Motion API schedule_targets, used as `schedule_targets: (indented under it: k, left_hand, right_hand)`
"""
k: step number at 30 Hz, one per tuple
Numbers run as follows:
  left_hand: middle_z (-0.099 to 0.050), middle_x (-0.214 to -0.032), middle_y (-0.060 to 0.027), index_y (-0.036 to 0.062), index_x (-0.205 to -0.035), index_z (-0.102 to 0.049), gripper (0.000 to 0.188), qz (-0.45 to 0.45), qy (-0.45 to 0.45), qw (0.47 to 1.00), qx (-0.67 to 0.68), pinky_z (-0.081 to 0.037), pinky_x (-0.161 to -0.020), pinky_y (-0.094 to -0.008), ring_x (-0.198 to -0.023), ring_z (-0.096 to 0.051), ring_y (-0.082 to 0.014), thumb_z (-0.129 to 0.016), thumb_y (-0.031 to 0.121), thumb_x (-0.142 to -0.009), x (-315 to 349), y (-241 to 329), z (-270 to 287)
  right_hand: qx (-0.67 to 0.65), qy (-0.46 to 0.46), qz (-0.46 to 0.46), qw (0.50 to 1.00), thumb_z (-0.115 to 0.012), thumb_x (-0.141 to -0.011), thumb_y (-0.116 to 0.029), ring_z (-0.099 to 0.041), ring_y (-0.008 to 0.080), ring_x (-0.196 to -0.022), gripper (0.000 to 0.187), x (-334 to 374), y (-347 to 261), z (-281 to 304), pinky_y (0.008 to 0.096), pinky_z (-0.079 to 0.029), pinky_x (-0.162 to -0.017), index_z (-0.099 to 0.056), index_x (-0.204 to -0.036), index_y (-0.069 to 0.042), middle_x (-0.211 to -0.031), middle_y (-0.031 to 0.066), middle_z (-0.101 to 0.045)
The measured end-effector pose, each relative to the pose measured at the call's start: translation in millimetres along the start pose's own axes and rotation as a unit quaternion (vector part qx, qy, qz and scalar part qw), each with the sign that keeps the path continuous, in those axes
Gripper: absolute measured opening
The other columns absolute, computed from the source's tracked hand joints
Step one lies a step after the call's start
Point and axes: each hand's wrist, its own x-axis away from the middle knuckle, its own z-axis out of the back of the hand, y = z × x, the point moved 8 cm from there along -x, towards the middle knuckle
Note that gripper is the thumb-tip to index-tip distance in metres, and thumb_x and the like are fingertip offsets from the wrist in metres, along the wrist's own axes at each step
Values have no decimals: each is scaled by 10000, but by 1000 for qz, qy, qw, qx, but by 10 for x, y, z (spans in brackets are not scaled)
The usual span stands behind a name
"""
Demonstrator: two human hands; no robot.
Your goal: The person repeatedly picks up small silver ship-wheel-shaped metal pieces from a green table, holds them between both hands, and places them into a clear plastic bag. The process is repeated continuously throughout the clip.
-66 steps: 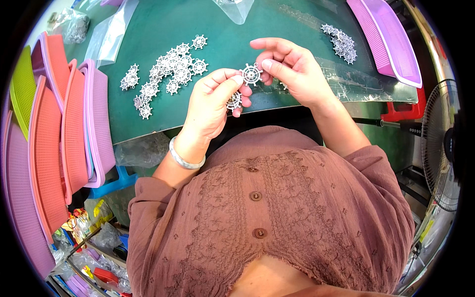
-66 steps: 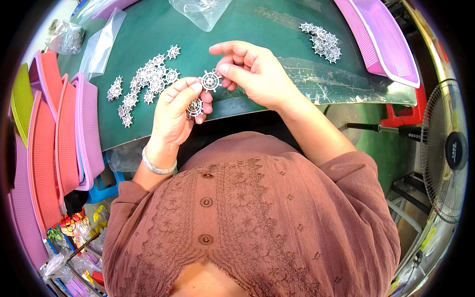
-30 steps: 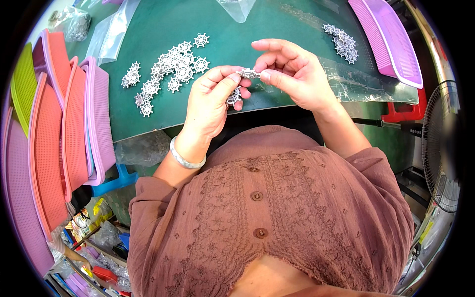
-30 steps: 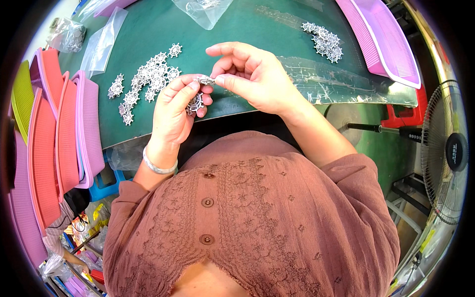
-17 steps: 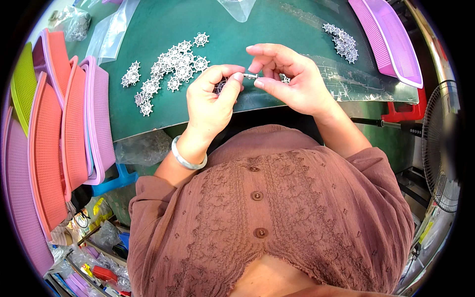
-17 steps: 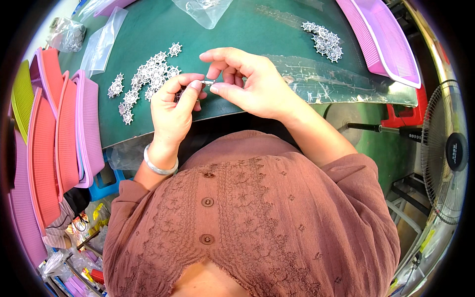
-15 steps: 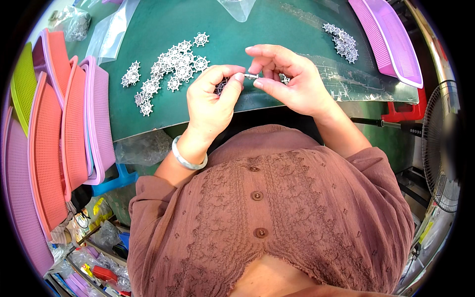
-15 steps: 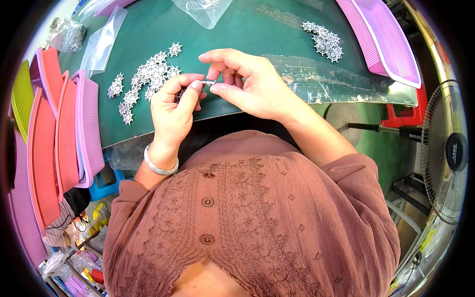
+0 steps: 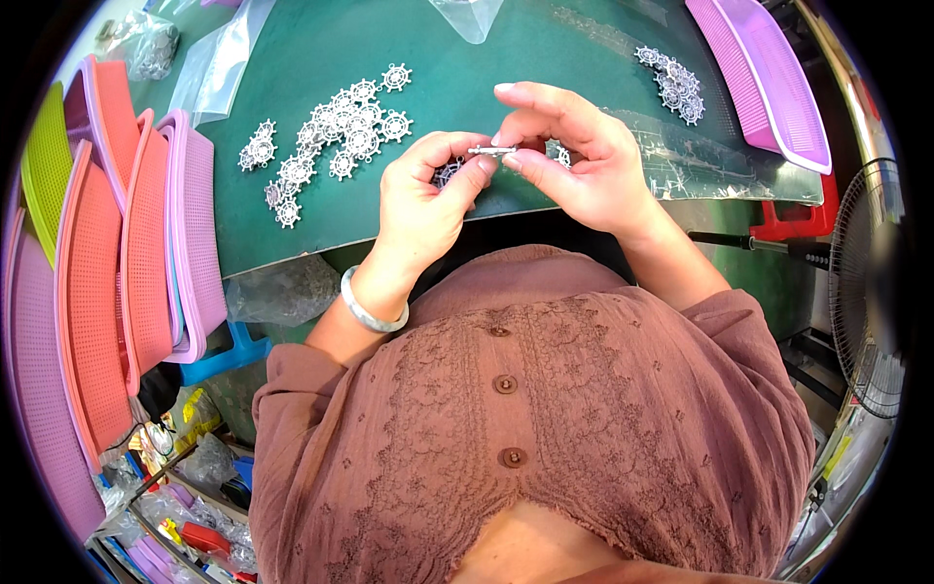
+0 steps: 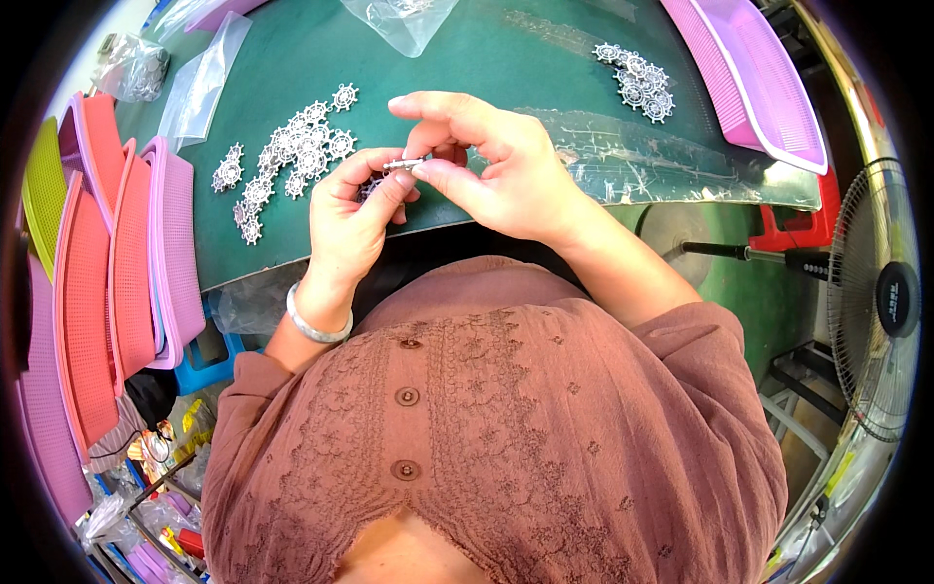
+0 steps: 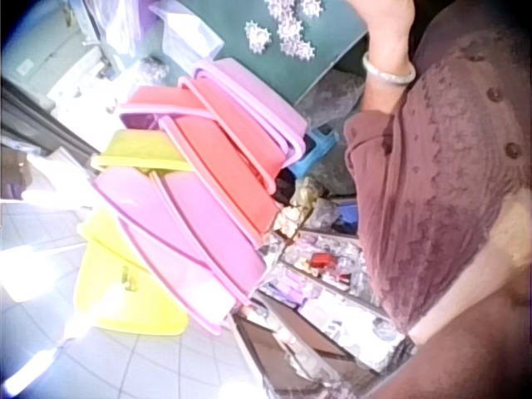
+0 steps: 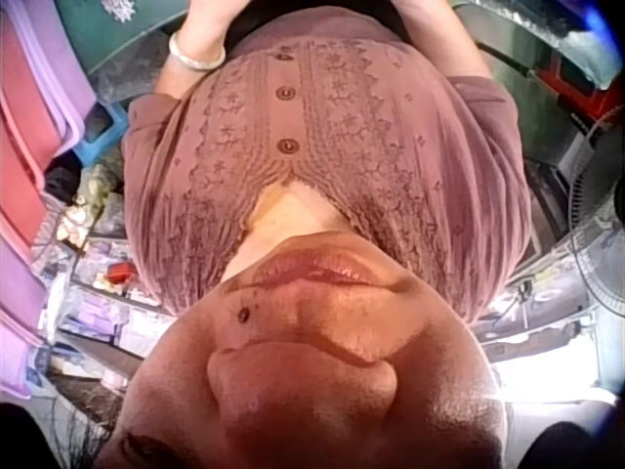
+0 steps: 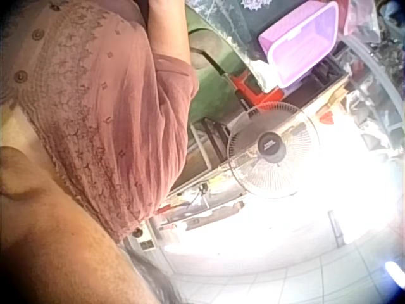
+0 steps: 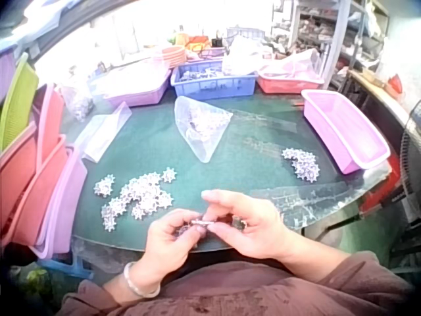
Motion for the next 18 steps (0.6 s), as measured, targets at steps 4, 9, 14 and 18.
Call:
schedule_targets:
  k: [4, 9, 14, 18]
  left_hand:
    - [-593, -799, -16, 15, -952, -624, 135, 1, -2, 999, 36, -426, -496, -171, -643, -538, -45, -598, 44, -823, -12, -16, -18]
    - [-612, -824, -28, 17, -1022, -595, 171, 7, -30, 999, 39, -434, -538, -174, -690, -566, -66, -560, 46, -857, -11, -41, -20]
    - [-613, -825, -35, 17, -1030, -590, 175, 19, -38, 998, 55, -436, -540, -177, -689, -567, -73, -541, 34, -863, -16, -72, -21]
    - [-604, -784, -19, 26, -991, -617, 158, 9, -7, 998, 63, -424, -515, -164, -640, -545, -53, -584, 43, -837, -21, -40, -2]
  right_hand:
    - [78, -13, 30, 996, -618, -729, 59, -586, 119, -692, 451, -14, -111, -14, 237, -477, -624, -530, -1157, -50, -810, 41, -626]
    - [154, -15, 74, 985, -643, -688, 32, -604, 195, -713, 456, -16, -180, -50, 291, -491, -625, -556, -1122, -78, -818, 49, -631]
    - [168, -13, 85, 982, -647, -676, 23, -594, 216, -704, 450, -17, -205, -70, 306, -485, -621, -562, -1105, -83, -808, 46, -626]
    - [164, 1, 85, 983, -643, -671, 26, -589, 215, -703, 452, -20, -189, -49, 305, -482, -620, -562, -1104, -74, -808, 44, -627]
